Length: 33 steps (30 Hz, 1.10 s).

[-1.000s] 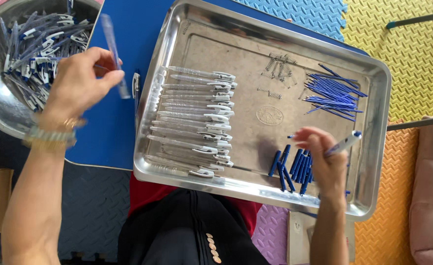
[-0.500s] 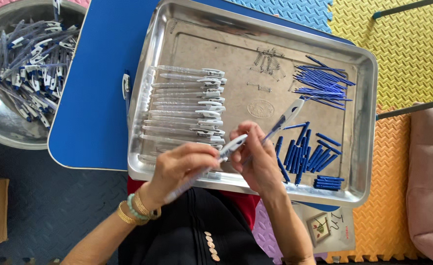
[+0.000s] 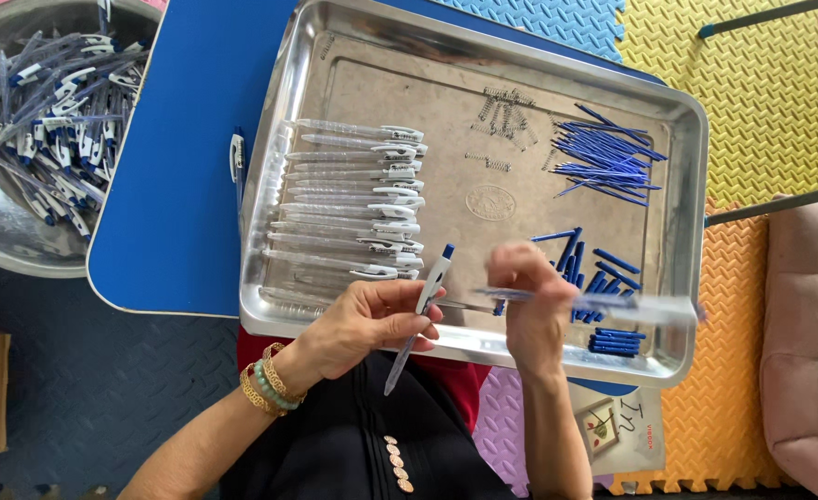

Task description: The person assembles ballpoint pens by hand, inserting blue ink refills into clear plastic pen barrels and attaching white caps while working at a blue table.

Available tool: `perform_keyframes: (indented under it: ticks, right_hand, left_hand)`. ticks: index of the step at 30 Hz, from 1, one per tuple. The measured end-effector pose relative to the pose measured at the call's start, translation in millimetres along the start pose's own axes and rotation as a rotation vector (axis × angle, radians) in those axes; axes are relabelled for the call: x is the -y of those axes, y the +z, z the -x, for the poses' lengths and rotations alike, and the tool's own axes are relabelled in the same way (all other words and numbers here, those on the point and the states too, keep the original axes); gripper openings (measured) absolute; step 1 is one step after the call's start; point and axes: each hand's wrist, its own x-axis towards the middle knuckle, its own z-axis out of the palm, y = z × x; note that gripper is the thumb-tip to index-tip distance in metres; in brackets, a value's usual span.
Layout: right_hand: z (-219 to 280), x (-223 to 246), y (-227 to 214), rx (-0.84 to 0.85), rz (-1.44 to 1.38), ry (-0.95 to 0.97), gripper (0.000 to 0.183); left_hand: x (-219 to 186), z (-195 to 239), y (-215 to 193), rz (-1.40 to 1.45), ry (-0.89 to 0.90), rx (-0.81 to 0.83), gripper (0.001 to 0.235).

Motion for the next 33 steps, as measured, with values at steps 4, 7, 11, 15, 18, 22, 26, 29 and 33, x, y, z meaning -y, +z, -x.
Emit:
perform_keyframes:
  ticks: [4, 7, 11, 15, 18, 22, 26, 29, 33]
  right_hand:
    - [21, 18, 10, 0.058, -0.205, 0.116, 0.079]
    - [18, 47, 30, 0.120, -0.109, 0.117, 0.019]
    - [26, 48, 38, 0.012, 0.030, 0.135, 0.019]
    - [26, 53, 46, -0.049, 0.148, 0.055, 0.018]
    - [26, 49, 45, -0.058, 0.193, 0.026, 0.018]
    - [28, 49, 49, -0.047, 0.170, 0.015, 0.019]
    - [30, 45, 51, -0.085, 0.119, 0.018, 0.019]
    - [33, 34, 48, -0.100, 0.120, -0.003, 0.019]
    - [35, 8, 36, -0.088, 0.099, -0.078, 0.017]
  left_hand:
    - [3, -4, 1, -0.004, 0.002, -0.014, 0.043]
    - [-1, -4, 1, -0.006, 0.003, -0.009, 0.041]
    - [-3, -3, 3, -0.014, 0.005, -0.014, 0.042]
    - [15, -10, -5, -0.013, 0.021, -0.010, 0.046]
    - [8, -7, -1, -0.020, 0.032, -0.002, 0.047]
    - [13, -9, -4, -0.003, 0.039, 0.017, 0.051]
    - [11, -7, -3, 0.020, 0.023, 0.002, 0.051]
    - [13, -8, -2, 0.025, 0.028, -0.006, 0.052]
    - [25, -11, -6, -0.027, 0.073, -0.067, 0.054]
